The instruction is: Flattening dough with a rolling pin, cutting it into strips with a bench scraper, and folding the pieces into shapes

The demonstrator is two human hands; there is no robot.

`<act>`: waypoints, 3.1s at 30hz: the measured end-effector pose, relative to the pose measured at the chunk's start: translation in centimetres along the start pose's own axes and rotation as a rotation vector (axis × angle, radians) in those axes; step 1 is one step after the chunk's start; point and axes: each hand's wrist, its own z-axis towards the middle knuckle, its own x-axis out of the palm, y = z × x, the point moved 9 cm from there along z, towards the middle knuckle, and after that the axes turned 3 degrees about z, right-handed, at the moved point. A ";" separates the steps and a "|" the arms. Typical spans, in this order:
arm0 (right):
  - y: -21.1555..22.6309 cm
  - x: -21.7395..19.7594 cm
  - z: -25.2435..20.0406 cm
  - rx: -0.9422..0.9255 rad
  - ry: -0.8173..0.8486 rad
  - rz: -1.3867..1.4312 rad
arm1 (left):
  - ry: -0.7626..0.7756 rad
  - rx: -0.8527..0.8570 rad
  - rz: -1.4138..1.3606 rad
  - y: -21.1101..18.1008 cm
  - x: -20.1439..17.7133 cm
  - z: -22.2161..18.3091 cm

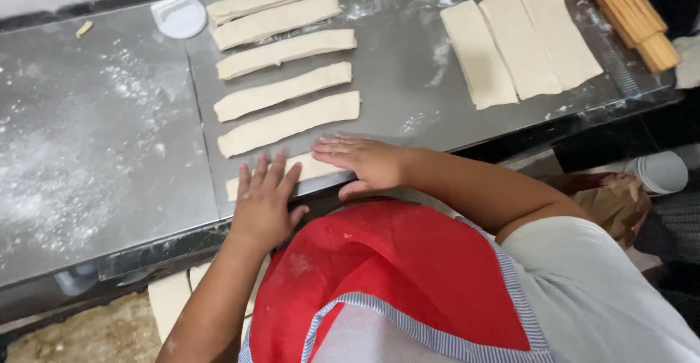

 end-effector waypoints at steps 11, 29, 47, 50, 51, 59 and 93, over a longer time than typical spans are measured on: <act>-26.6 -20.9 -19.6 0.903 -0.358 -0.152 | -0.222 -0.126 0.065 -5.5 1.2 2.5; -35.6 -24.2 -19.1 1.031 0.201 -0.116 | -0.294 0.086 -0.769 -23.2 -4.5 14.5; -10.8 -30.4 -28.1 0.669 -0.568 0.304 | 0.023 0.364 -1.718 -24.3 -1.4 28.9; -11.4 -25.9 -28.9 0.716 -0.736 0.589 | 0.181 0.306 -1.591 -20.8 -3.5 26.6; -11.7 -24.1 -28.9 0.754 -0.796 0.679 | 0.269 0.262 -1.470 -19.6 -4.2 26.0; -22.7 -9.7 -27.4 1.056 -0.480 0.566 | 0.337 0.141 -0.584 -14.2 1.5 27.8; -11.1 -13.3 -23.7 0.432 -0.127 0.058 | -0.348 0.527 -0.023 -24.2 -0.2 15.7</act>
